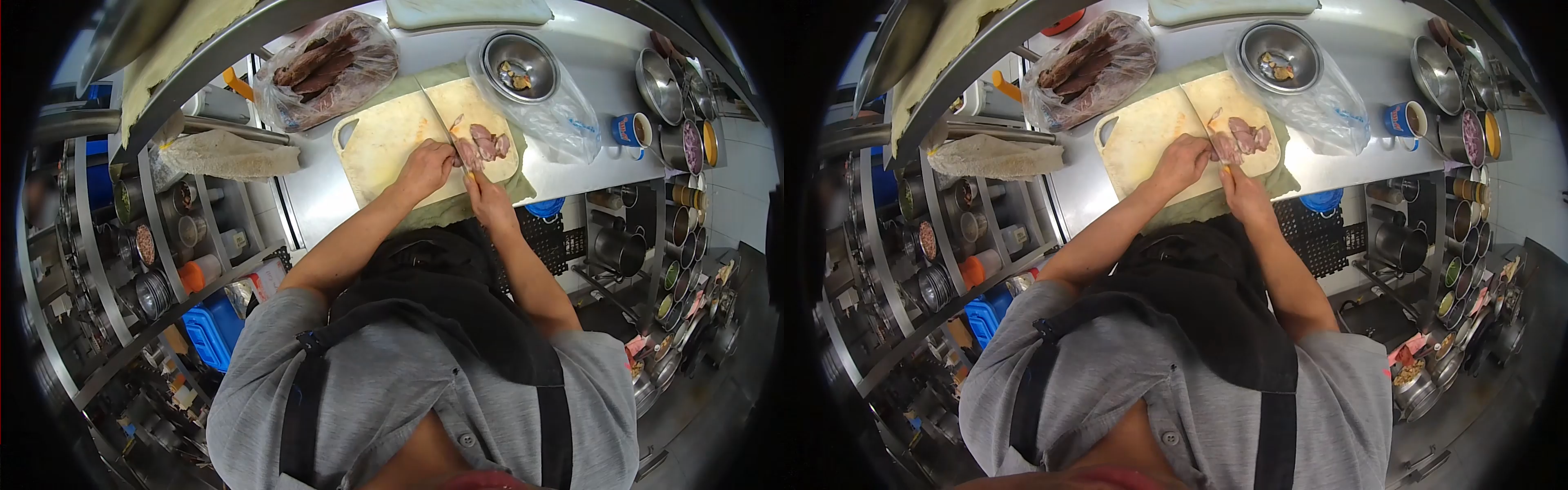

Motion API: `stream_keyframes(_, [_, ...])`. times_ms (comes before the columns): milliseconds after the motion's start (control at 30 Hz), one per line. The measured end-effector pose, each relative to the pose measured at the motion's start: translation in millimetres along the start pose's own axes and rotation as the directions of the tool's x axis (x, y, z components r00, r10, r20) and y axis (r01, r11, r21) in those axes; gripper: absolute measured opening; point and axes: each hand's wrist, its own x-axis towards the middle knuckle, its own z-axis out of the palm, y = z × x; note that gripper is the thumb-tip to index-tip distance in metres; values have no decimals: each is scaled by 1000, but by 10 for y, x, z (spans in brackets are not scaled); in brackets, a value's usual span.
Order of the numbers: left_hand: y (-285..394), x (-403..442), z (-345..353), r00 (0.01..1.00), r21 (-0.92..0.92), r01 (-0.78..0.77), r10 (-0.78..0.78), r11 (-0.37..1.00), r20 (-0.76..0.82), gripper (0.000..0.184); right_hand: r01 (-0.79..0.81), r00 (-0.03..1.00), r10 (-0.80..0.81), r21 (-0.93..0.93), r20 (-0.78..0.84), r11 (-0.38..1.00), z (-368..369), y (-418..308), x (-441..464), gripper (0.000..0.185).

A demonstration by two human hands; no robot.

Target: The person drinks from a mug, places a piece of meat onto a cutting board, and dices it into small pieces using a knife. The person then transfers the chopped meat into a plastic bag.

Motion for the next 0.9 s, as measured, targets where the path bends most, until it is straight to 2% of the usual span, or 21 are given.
stream_keyframes(67, [14,17,-1,998,37,54,-55,998,35,8,28,998,-31,-48,-62,998,120,31,154,37])
stream_keyframes(167, [32,18,-13,1000,24,19,-19,1000,1,9,68,993,-61,64,-105,996,95,75,143,37])
stream_keyframes(300, [62,-3,-50,1000,31,29,-29,999,-8,9,59,994,-55,33,-98,998,43,32,104,34])
stream_keyframes(367, [63,7,-43,1000,32,21,-20,999,-20,8,-75,996,70,121,47,990,-96,-82,3,34])
stream_keyframes(600, [48,10,-31,1000,35,4,-4,999,-21,7,-97,994,88,132,70,987,-140,-96,-109,32])
stream_keyframes(667, [54,15,-42,1000,37,9,-9,999,-5,7,11,1000,-11,56,-9,998,-66,-29,-57,35])
stream_keyframes(800, [29,17,-34,1000,37,8,-8,999,0,7,14,1000,-14,99,-5,995,-34,-27,0,35])
stream_keyframes(900, [-20,-5,-36,1000,59,3,-2,998,-14,7,13,1000,-13,56,-8,998,119,-40,78,30])
